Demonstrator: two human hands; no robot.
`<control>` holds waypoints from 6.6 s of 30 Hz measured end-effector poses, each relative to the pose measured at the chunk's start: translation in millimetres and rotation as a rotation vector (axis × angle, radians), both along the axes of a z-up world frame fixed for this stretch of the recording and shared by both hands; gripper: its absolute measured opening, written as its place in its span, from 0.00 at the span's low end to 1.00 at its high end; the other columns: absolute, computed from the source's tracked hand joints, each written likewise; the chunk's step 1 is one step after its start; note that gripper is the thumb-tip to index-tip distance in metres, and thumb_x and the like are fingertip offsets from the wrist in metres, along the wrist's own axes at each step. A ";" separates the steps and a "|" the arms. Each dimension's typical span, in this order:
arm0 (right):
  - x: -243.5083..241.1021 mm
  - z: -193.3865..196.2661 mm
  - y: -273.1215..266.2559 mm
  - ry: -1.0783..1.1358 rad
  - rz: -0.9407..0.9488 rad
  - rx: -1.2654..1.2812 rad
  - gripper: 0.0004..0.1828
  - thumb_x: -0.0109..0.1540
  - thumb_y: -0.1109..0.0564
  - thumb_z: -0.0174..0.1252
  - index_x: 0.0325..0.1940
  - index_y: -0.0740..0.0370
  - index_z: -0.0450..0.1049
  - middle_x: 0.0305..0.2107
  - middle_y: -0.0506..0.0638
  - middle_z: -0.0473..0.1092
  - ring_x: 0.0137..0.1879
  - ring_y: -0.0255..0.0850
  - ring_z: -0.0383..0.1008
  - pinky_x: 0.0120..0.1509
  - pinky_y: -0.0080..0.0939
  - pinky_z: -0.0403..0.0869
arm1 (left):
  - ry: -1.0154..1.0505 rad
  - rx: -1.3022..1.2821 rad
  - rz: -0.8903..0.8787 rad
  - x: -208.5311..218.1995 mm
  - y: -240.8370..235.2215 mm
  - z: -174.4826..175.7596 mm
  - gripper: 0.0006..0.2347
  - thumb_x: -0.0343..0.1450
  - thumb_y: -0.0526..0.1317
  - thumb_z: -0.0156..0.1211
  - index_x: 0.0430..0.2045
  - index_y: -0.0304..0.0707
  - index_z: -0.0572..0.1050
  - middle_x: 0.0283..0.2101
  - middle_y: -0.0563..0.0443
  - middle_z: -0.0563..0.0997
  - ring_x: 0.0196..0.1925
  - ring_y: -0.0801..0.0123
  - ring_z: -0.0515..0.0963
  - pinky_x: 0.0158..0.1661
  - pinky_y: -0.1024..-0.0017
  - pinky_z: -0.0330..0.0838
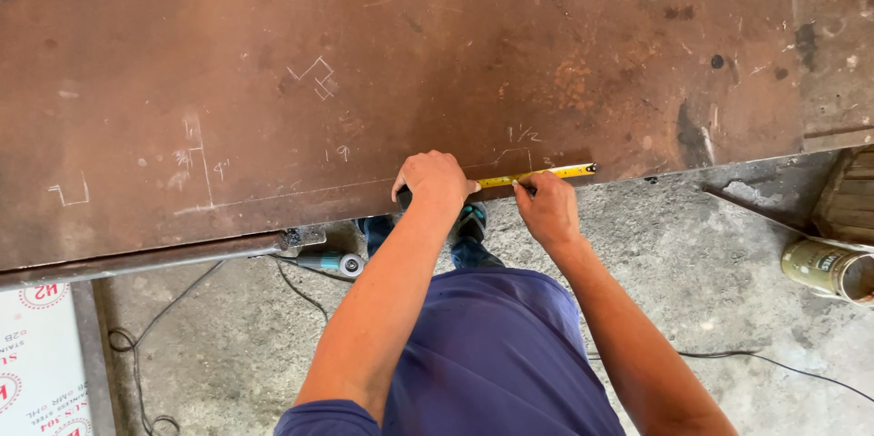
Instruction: Measuring and marking a metal plate on a workbench using a tape measure, square ruler, and chalk.
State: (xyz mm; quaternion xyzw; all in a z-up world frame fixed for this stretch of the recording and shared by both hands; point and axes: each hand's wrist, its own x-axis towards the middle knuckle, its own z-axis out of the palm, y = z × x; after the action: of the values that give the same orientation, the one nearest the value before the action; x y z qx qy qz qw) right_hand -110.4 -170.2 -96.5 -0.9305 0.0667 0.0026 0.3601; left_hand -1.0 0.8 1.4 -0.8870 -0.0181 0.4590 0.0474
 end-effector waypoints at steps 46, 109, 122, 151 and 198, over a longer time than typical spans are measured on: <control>-6.4 8.8 1.4 0.074 0.087 -0.170 0.07 0.61 0.57 0.62 0.33 0.65 0.77 0.37 0.62 0.72 0.41 0.62 0.75 0.46 0.59 0.73 | -0.038 -0.009 -0.004 -3.5 -0.5 -3.0 0.28 0.63 0.65 0.67 0.46 0.43 0.83 0.44 0.49 0.86 0.45 0.53 0.85 0.35 0.39 0.80; 29.5 28.2 -59.5 0.429 0.048 0.159 0.19 0.56 0.47 0.70 0.48 0.54 0.83 0.30 0.57 0.79 0.37 0.43 0.79 0.44 0.43 0.76 | -0.112 -0.242 0.017 -10.0 177.7 -15.7 0.19 0.61 0.53 0.68 0.42 0.48 0.83 0.50 0.44 0.82 0.56 0.49 0.79 0.54 0.54 0.75; -26.2 -26.1 58.4 0.382 -0.845 1.053 0.16 0.58 0.53 0.70 0.43 0.67 0.81 0.15 0.39 0.59 0.16 0.28 0.52 0.19 0.33 0.52 | -0.034 -0.276 0.155 -20.6 211.6 -28.3 0.18 0.60 0.52 0.68 0.39 0.46 0.86 0.45 0.42 0.86 0.51 0.52 0.83 0.53 0.58 0.76; -30.4 -71.1 56.1 0.260 -1.082 1.024 0.16 0.59 0.50 0.70 0.35 0.67 0.78 0.15 0.43 0.62 0.17 0.33 0.56 0.19 0.36 0.55 | -0.056 -0.231 0.155 -26.5 196.7 -30.9 0.17 0.63 0.53 0.66 0.40 0.48 0.85 0.45 0.42 0.85 0.51 0.50 0.83 0.53 0.58 0.76; -9.8 -105.5 -14.5 0.451 -1.012 0.892 0.15 0.70 0.48 0.66 0.34 0.49 0.69 0.21 0.38 0.54 0.25 0.30 0.46 0.31 0.32 0.53 | -0.153 0.064 0.223 -14.4 466.9 -1.3 0.28 0.60 0.60 0.75 0.47 0.44 0.81 0.47 0.50 0.84 0.49 0.54 0.84 0.45 0.44 0.78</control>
State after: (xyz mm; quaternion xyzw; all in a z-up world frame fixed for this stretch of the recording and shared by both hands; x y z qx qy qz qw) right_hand -120.2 -184.8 -202.0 -0.5260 0.5561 0.0547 0.6412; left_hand -15.5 467.6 0.1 -0.9100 -0.1346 0.3914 0.0231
